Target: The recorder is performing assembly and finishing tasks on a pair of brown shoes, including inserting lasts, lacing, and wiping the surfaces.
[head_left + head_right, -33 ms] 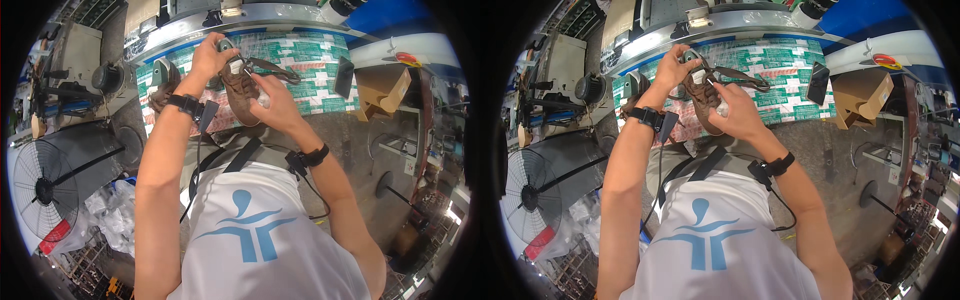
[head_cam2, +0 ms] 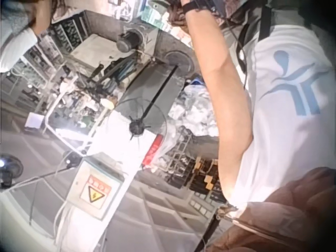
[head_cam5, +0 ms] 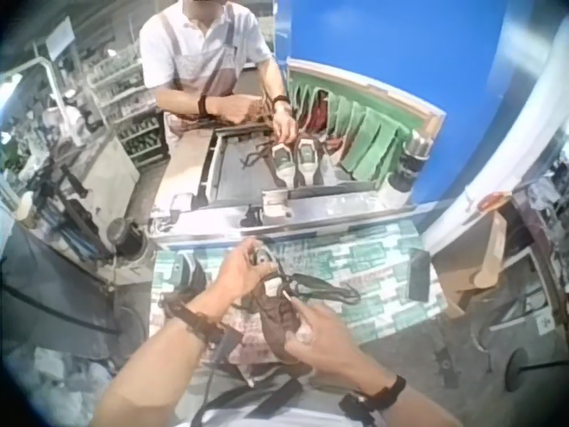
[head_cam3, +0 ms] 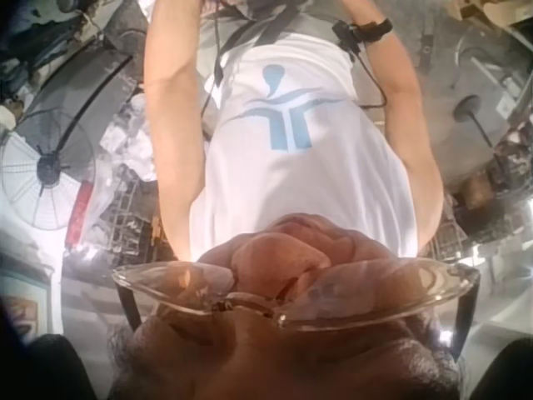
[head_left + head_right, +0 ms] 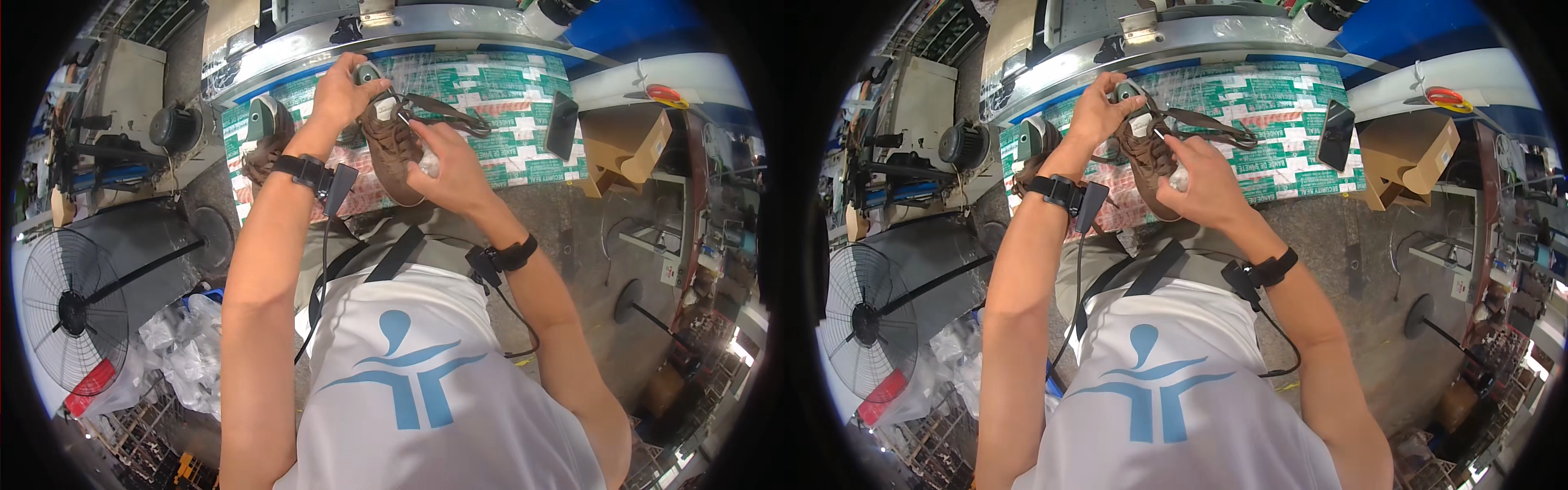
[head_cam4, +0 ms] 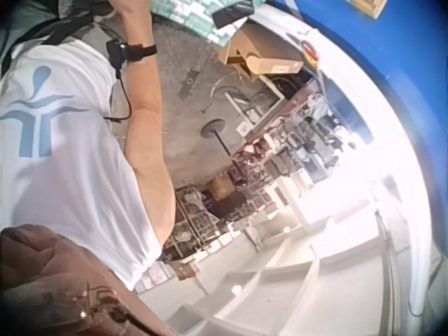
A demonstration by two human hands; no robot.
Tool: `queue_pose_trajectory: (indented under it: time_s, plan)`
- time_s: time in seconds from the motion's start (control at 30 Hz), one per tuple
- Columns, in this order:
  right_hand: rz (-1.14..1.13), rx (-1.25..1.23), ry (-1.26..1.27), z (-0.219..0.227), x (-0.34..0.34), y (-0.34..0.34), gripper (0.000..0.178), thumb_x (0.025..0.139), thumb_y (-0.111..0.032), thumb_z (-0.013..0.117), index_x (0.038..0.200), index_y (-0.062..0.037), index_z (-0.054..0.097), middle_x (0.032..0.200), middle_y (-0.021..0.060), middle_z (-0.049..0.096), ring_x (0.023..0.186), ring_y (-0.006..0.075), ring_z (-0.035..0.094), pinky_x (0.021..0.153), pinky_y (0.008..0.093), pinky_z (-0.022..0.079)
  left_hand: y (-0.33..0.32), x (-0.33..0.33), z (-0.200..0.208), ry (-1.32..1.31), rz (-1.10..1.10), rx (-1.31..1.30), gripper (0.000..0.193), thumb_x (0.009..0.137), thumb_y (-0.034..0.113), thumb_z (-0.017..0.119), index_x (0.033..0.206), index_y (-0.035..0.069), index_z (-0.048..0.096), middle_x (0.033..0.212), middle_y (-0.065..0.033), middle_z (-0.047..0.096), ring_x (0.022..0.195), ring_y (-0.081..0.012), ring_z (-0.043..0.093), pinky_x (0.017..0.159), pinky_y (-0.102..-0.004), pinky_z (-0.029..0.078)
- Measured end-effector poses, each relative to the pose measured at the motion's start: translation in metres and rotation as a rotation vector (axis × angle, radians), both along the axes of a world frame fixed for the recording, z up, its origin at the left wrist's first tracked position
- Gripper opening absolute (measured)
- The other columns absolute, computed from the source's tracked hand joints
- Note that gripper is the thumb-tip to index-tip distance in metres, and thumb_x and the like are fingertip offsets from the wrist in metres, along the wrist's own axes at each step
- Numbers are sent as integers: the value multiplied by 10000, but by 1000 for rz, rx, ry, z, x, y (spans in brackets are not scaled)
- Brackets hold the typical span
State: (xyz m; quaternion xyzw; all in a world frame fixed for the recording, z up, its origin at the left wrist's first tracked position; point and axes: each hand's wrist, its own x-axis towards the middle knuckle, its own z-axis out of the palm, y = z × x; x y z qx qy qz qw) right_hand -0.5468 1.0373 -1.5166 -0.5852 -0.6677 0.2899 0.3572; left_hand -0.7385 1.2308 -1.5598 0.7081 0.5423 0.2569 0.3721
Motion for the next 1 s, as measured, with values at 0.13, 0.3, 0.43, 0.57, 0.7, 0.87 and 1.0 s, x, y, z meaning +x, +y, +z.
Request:
queue_pose_trajectory:
  time_s: [0.13,0.3,0.43,0.57,0.7,0.87,1.0]
  plan:
    - [68,74,-220,14,10,-23,687,832,-213,785,1440,68,631,1107,207,651,1027,396,645,925,471,528,9,-5,-18,-65,24,-2,723,820,405,984,1395,75,695,1138,-177,797,1040,-315,771,919,-416,596]
    - [40,-97,-192,30,27,-68,670,829,-204,796,1411,84,631,1096,209,642,1011,401,644,914,482,527,9,0,1,23,17,-101,631,891,237,961,1417,35,678,1226,-137,784,1115,-199,740,947,-365,596]
    - [5,45,-13,11,5,-29,651,833,-211,798,1393,79,637,1114,207,671,1044,402,658,936,492,529,14,-4,-12,-38,29,-116,741,845,389,968,1450,63,689,1234,-205,785,1114,-313,765,975,-411,593]
    - [2,63,-60,-7,-4,-5,669,825,-231,805,1387,88,632,1120,214,665,1063,407,654,945,500,526,7,6,-5,-25,35,-88,609,899,237,957,1408,28,695,1280,-166,775,1134,-211,737,985,-370,586]
    - [13,120,-215,2,-4,-26,673,824,-241,807,1380,96,634,1121,218,659,1059,415,657,943,504,527,5,-3,-3,-8,37,-98,694,865,324,971,1441,57,689,1263,-186,786,1134,-277,755,989,-396,585]
    - [-93,-169,-211,-1,23,-68,676,851,-227,796,1435,67,627,1129,201,662,1056,407,666,942,483,544,12,-2,-8,5,35,-68,734,842,391,975,1454,99,693,1215,-195,799,1089,-327,777,956,-415,598]
    - [-94,-91,28,1,13,-47,672,864,-213,788,1459,53,626,1155,194,672,1068,394,670,946,466,549,13,-2,-13,-9,41,-62,740,845,378,973,1458,80,687,1198,-201,796,1076,-318,776,948,-407,597]
